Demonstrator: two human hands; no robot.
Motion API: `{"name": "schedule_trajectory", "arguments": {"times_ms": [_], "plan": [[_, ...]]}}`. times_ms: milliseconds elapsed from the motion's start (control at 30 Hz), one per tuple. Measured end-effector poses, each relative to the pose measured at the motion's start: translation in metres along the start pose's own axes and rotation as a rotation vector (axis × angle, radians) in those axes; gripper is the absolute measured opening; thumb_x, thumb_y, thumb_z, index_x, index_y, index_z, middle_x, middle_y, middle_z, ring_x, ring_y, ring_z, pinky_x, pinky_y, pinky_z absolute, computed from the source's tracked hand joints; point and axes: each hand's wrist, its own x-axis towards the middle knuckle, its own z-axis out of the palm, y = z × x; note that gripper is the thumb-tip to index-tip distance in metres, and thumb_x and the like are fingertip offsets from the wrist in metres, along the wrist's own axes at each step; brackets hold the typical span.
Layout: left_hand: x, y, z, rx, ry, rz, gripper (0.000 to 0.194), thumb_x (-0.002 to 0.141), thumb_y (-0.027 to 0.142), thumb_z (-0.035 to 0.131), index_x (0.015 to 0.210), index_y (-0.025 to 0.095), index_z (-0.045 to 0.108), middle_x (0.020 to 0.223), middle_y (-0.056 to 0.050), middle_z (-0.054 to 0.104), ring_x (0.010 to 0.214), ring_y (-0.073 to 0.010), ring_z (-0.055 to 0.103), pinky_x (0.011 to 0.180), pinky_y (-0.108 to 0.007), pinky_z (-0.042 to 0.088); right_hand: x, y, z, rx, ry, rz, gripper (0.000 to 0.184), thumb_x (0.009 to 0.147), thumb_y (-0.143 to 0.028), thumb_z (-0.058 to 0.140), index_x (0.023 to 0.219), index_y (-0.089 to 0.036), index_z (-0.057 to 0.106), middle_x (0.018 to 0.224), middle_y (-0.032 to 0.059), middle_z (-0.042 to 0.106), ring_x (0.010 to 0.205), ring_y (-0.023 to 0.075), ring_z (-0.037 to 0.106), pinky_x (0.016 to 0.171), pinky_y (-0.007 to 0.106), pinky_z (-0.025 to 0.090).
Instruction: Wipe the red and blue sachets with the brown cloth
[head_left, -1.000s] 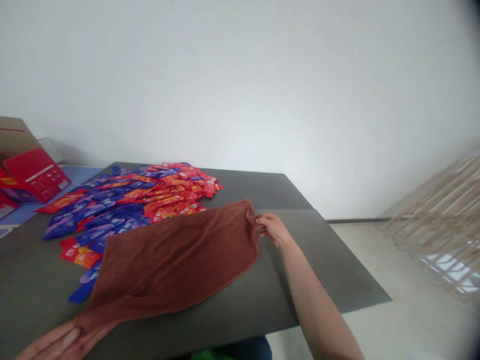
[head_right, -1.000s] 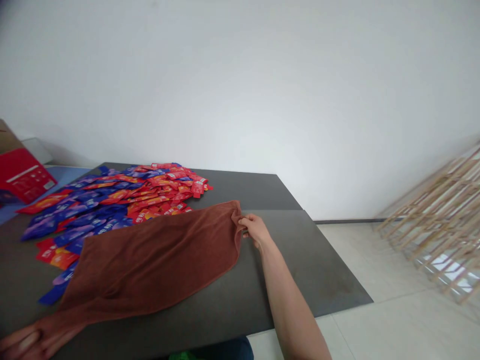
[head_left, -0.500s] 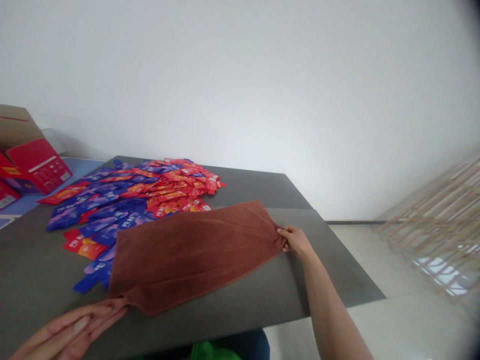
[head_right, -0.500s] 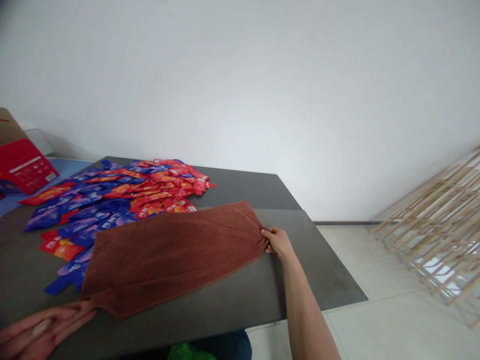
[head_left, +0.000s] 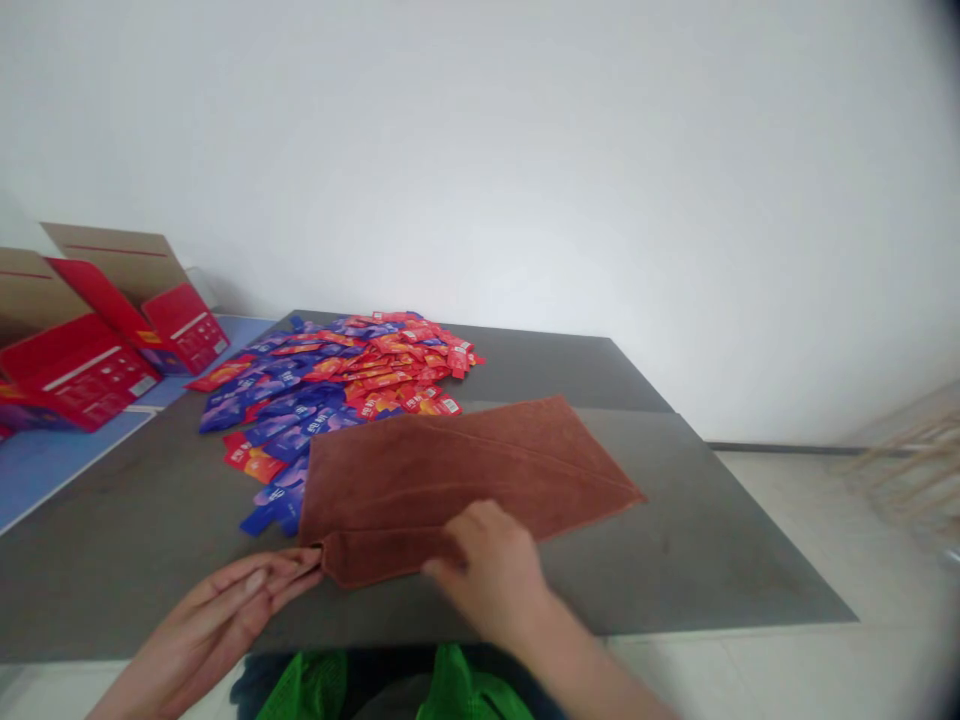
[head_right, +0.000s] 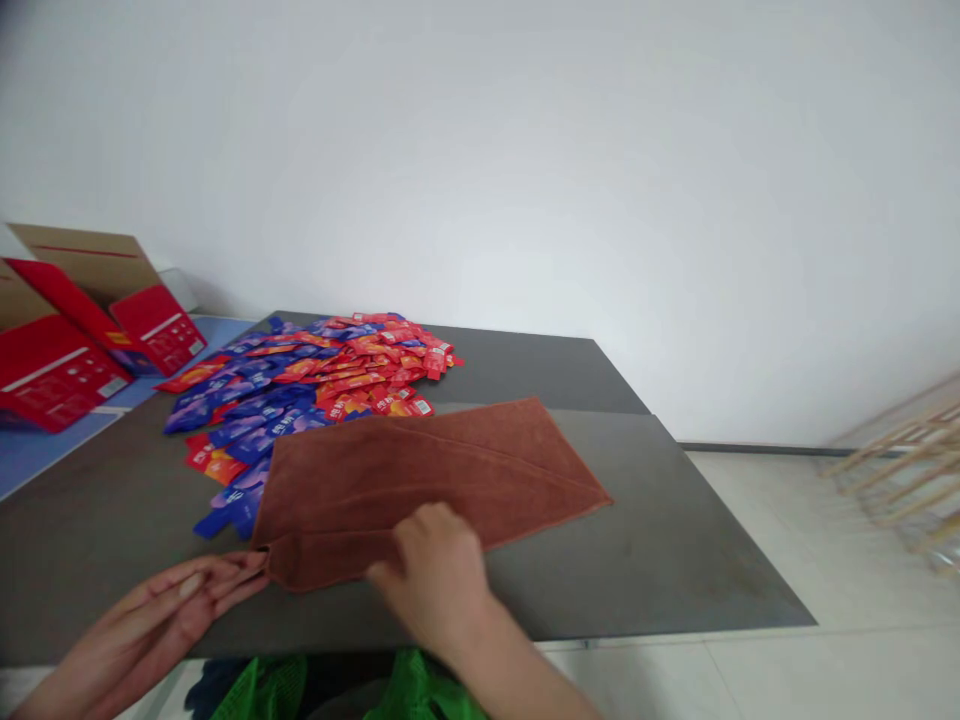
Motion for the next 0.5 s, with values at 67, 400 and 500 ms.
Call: {"name": "schedule_trajectory", "arguments": {"times_ms": [67, 400, 500], "plan": [[-0.004, 0.002, 0.005, 0.005, -0.005, 0.016, 0.032, 0.066, 0.039, 0.092, 0.086, 0.015, 0.086, 0.114, -0.019, 0.081, 0.125, -0.0435, 0.065, 0.119, -0.052, 0.042, 0.006, -0.055, 0.043, 0.042, -0.082, -0.160, 0.042, 0.082, -0.060, 0.076, 0.098, -0.022, 0.065, 0.105, 0.0067, 0.068, 0.100, 0.0274, 0.060, 0.085, 0.041, 0.051], [-0.011, -0.002, 0.006, -0.083, 0.084, 0.040, 0.030, 0.067, 0.045, 0.089, 0.081, 0.019, 0.083, 0.111, -0.016, 0.082, 0.135, -0.0459, 0.057, 0.120, -0.056, 0.040, 0.013, -0.072, 0.094, -0.065, 0.004, -0.488, 0.015, 0.096, -0.028, 0.058, 0.084, -0.021, 0.060, 0.085, 0.0041, 0.064, 0.083, 0.0229, 0.058, 0.069, 0.037, 0.047], [-0.007, -0.003, 0.002, -0.079, 0.053, 0.010, 0.033, 0.066, 0.050, 0.088, 0.084, 0.023, 0.083, 0.119, -0.015, 0.080, 0.139, -0.0470, 0.053, 0.119, -0.059, 0.040, -0.002, -0.081, 0.095, -0.041, -0.035, -0.616, 0.016, 0.098, -0.028, 0.055, 0.085, -0.021, 0.061, 0.085, 0.0031, 0.065, 0.077, 0.0197, 0.059, 0.061, 0.033, 0.044]]}}
